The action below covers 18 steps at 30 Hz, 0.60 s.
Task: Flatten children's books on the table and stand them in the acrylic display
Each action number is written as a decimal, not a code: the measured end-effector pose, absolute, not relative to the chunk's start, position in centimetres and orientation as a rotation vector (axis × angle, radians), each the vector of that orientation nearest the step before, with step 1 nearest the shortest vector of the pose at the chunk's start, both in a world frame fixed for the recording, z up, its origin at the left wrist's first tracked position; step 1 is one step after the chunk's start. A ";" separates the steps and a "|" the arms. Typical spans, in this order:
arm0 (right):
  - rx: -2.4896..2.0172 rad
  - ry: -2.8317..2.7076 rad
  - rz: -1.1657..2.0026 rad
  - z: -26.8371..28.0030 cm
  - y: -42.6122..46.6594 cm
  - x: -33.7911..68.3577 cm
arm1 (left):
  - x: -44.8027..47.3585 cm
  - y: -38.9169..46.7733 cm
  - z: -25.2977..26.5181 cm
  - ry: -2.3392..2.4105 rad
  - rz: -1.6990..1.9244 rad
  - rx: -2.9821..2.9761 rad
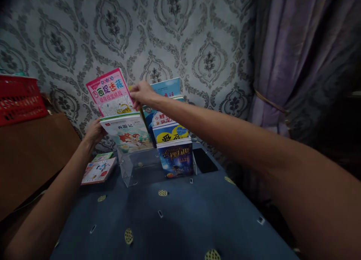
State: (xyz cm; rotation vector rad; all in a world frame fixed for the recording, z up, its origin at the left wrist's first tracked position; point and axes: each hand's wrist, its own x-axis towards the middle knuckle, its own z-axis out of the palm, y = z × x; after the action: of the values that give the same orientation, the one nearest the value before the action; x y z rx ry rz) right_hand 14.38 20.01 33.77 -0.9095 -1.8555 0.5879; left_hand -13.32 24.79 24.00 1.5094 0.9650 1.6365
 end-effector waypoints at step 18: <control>-1.089 -2.043 0.676 27.0 18.7 16.5 | -13.3 25.4 22.8 0.924 1.423 1.558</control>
State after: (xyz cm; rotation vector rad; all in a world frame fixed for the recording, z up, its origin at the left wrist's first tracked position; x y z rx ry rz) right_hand 16.48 18.71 27.01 -1.0887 -2.0427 0.6761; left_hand -13.33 25.39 22.84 1.5585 0.9244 1.4226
